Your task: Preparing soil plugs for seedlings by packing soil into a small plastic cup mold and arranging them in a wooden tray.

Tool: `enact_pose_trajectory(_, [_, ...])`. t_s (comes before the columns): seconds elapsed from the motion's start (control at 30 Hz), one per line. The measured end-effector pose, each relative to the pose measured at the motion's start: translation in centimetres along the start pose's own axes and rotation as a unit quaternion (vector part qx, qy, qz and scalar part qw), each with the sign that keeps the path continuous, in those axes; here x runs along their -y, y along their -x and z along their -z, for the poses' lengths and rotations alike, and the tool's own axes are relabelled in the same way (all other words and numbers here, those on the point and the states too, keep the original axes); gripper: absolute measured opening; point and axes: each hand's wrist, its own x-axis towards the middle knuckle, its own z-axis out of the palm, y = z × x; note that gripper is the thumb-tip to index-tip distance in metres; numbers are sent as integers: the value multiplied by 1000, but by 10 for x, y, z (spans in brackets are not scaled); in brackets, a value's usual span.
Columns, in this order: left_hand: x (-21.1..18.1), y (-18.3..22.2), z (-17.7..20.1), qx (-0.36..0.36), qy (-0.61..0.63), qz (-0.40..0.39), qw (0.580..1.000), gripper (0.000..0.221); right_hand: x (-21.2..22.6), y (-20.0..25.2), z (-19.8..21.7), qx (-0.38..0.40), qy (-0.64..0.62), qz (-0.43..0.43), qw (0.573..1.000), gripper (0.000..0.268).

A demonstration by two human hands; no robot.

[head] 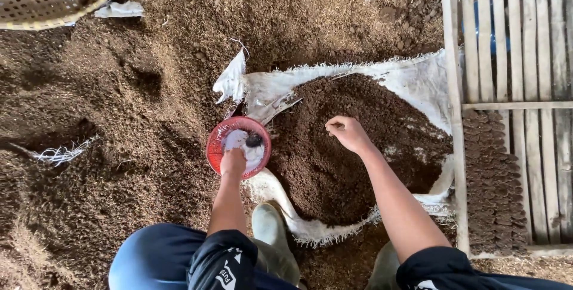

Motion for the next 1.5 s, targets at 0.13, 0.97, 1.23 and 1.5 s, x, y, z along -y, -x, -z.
enact_pose_trajectory(0.13, [-4, -6, 7, -28, 43, 22, 998, 18, -3, 6, 1, 7, -7, -4, 1000, 33])
enact_pose_trajectory(0.97, [-15, 13, 34, -170, 102, 19, 980, 35, -61, 32, 149, -4, 266, -115, 957, 34])
enact_pose_trajectory(1.23, [-109, 71, 110, -24, 39, 28, 999, 32, -219, 97, 372, -189, 378, -62, 904, 28])
enact_pose_trajectory(1.5, [-136, 63, 86, -260, -63, -174, 948, 15, -357, 120, 371, -175, 143, -175, 958, 35])
